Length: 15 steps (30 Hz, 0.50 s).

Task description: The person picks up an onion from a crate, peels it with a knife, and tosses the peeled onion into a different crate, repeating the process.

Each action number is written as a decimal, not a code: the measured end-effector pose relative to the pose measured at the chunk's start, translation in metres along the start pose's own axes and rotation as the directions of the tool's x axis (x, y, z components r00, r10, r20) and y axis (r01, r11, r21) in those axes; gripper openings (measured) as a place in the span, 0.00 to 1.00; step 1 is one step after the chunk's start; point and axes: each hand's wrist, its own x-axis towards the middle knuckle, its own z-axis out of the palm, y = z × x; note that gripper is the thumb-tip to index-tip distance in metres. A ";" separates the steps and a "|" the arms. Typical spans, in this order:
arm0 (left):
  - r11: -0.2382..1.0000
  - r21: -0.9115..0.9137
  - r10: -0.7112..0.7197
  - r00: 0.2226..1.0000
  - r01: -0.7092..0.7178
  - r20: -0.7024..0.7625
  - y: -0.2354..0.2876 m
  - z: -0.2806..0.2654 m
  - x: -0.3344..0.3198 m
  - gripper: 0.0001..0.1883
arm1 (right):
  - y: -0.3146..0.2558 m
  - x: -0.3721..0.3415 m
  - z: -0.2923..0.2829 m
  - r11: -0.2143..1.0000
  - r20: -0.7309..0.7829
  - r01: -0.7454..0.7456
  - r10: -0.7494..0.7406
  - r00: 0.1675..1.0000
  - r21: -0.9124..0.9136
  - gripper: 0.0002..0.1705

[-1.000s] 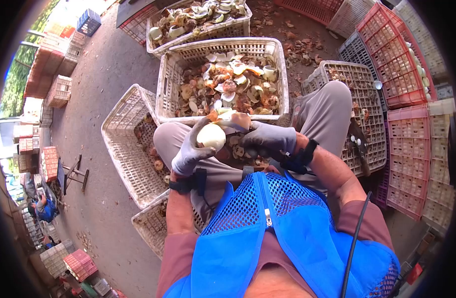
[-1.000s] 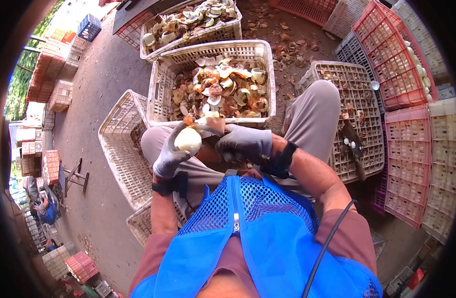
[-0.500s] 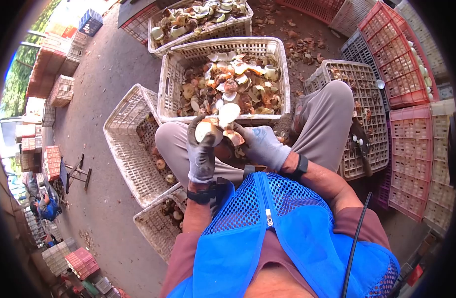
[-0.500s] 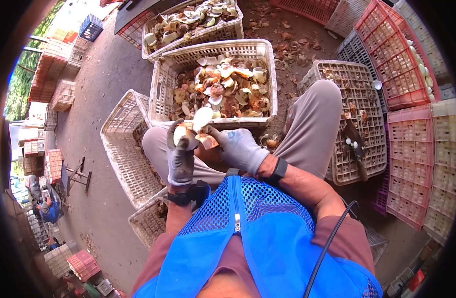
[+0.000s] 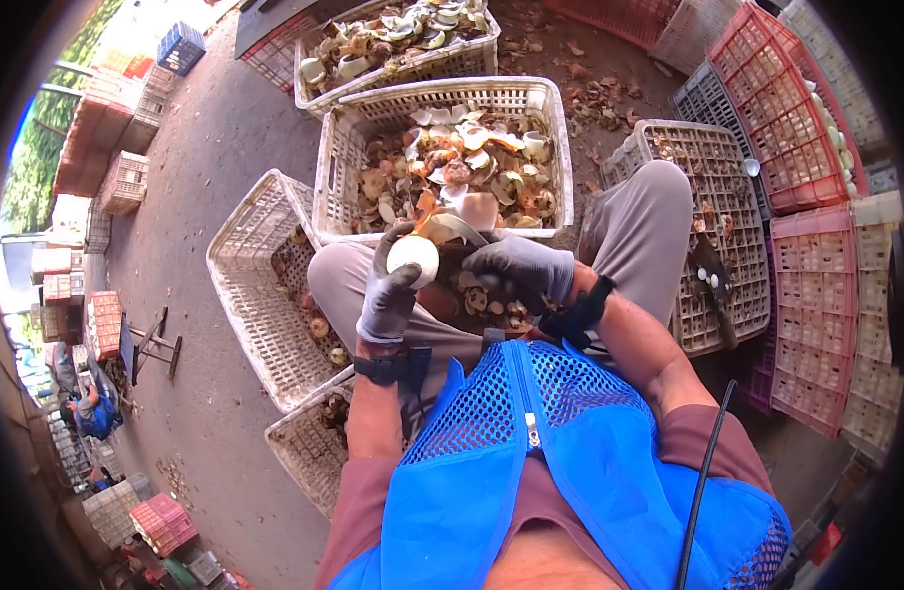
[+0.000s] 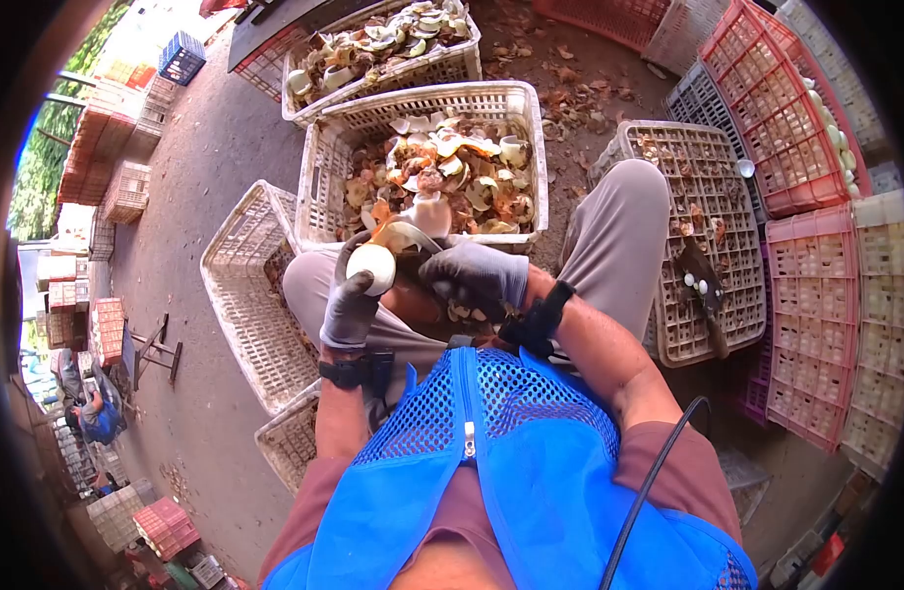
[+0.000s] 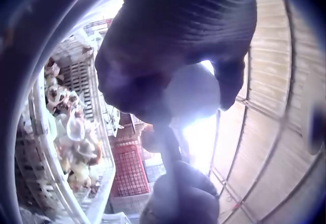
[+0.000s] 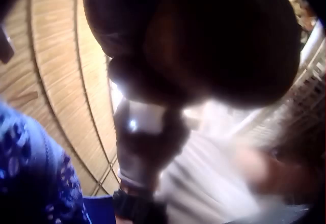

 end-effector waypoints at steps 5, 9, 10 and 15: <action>0.967 -0.239 -0.067 0.993 0.089 0.100 0.000 0.007 0.006 0.43 | 0.001 0.013 -0.009 0.922 0.003 0.370 -0.372 0.928 -0.116 0.11; 0.995 -0.071 -0.051 0.977 0.067 0.207 0.006 0.020 0.007 0.49 | 0.003 -0.003 0.005 0.897 -0.178 0.424 -0.400 0.899 0.124 0.11; 0.996 -0.033 -0.078 0.969 0.088 0.234 0.007 0.023 0.007 0.51 | 0.001 -0.001 0.017 0.873 -0.252 0.460 -0.415 0.874 0.160 0.10; 0.996 -0.085 -0.021 0.999 0.025 0.043 -0.003 0.032 0.002 0.46 | -0.001 -0.010 0.028 0.830 -0.394 0.533 -0.441 0.807 0.164 0.10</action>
